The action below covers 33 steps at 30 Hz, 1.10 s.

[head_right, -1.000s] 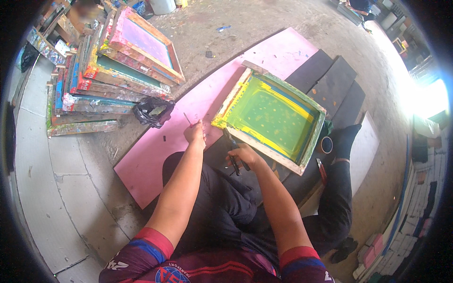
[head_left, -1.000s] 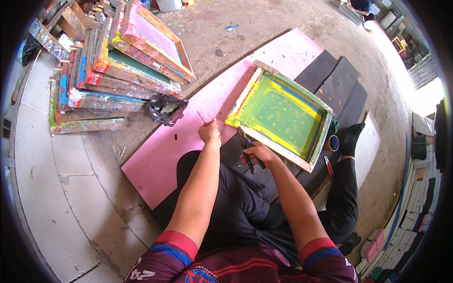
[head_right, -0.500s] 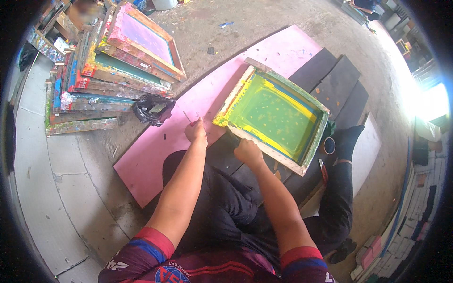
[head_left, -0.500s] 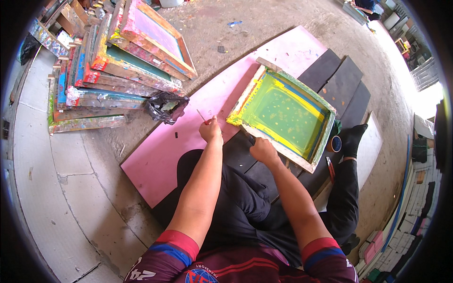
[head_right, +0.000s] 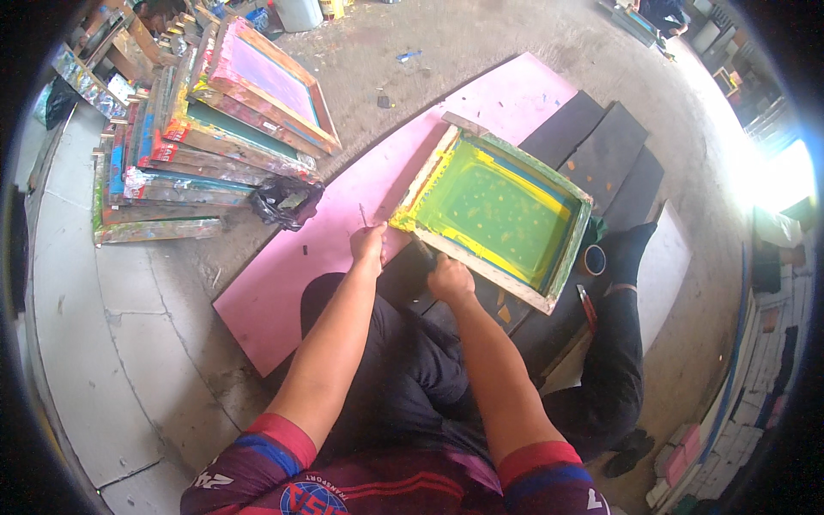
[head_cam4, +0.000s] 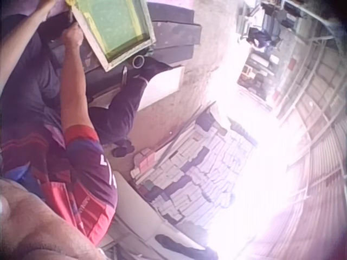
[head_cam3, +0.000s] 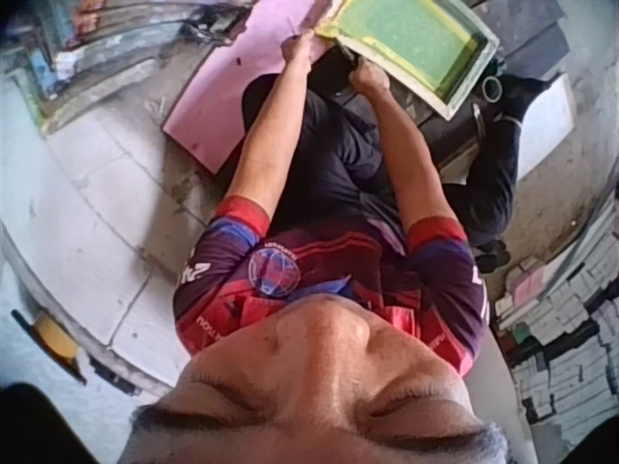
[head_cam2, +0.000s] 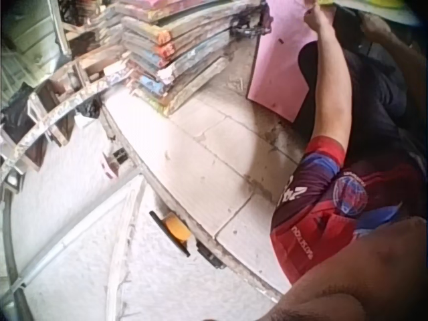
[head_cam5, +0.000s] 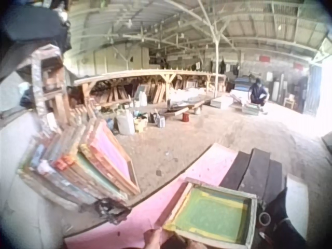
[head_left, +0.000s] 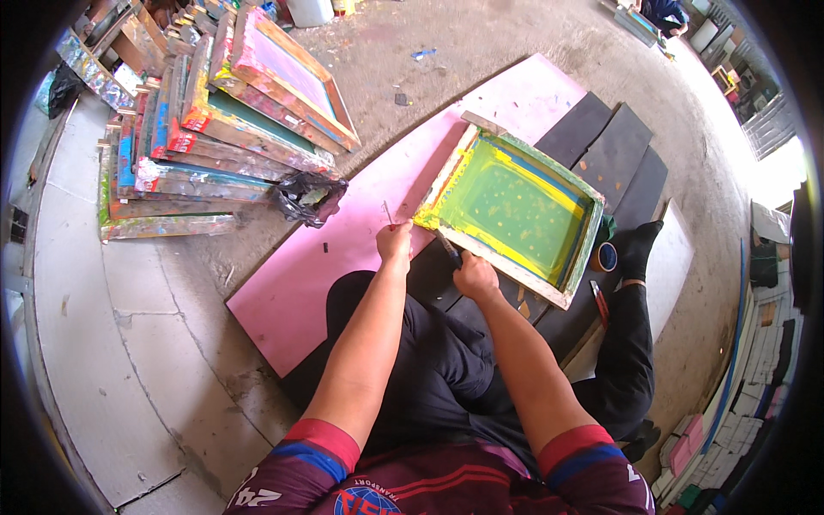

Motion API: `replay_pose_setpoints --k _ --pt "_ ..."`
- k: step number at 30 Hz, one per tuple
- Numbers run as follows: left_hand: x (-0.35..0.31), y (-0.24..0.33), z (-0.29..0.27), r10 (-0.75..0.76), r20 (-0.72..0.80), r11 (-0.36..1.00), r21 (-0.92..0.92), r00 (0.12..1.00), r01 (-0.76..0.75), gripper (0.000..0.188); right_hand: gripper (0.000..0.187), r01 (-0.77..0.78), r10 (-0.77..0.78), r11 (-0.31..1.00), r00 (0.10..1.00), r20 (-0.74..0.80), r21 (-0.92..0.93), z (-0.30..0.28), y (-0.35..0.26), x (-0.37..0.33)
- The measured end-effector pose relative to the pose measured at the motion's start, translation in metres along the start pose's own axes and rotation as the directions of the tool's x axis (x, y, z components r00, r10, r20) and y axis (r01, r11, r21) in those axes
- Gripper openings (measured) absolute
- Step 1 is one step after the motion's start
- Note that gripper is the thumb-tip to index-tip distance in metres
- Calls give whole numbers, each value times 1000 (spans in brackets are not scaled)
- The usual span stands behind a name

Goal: The person sits on the floor and uses pliers and a screwdriver to remove nails from the wooden frame of a screen printing frame. The person repeatedly pries and pulls nails along the frame edges, working methodically around the perimeter.

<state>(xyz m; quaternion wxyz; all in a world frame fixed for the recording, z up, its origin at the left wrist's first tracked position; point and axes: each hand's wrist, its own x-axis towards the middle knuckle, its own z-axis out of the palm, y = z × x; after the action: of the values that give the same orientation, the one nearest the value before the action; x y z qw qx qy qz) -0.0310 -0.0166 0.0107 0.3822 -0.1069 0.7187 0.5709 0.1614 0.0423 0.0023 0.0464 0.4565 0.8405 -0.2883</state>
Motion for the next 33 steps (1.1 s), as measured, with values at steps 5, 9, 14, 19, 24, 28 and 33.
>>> replay_pose_setpoints --k 5,9,14,19,24,28,33 --pt "-1 -7 -4 -104 171 977 201 980 68 23 37 32 -31 999 997 67 -15 -7 4 4" --pt "10 -19 -4 -120 270 979 193 955 68 22 37 63 -62 998 997 49 -11 -8 5 1" --pt "13 -23 2 -142 282 982 164 949 98 22 37 25 -24 999 999 32 -38 -9 4 -1" --pt "32 -33 6 -84 215 995 76 973 69 24 36 2 6 996 996 90 -90 -17 -6 3" --pt "9 -21 14 -107 272 993 72 956 90 23 39 35 -37 996 999 -33 -77 -8 6 1" --pt "11 -21 14 -109 314 987 144 943 66 26 35 112 -119 991 985 -125 -67 4 15 0" --pt "15 -26 17 -166 353 973 208 921 96 29 34 127 -141 988 974 -178 -87 12 16 -4"
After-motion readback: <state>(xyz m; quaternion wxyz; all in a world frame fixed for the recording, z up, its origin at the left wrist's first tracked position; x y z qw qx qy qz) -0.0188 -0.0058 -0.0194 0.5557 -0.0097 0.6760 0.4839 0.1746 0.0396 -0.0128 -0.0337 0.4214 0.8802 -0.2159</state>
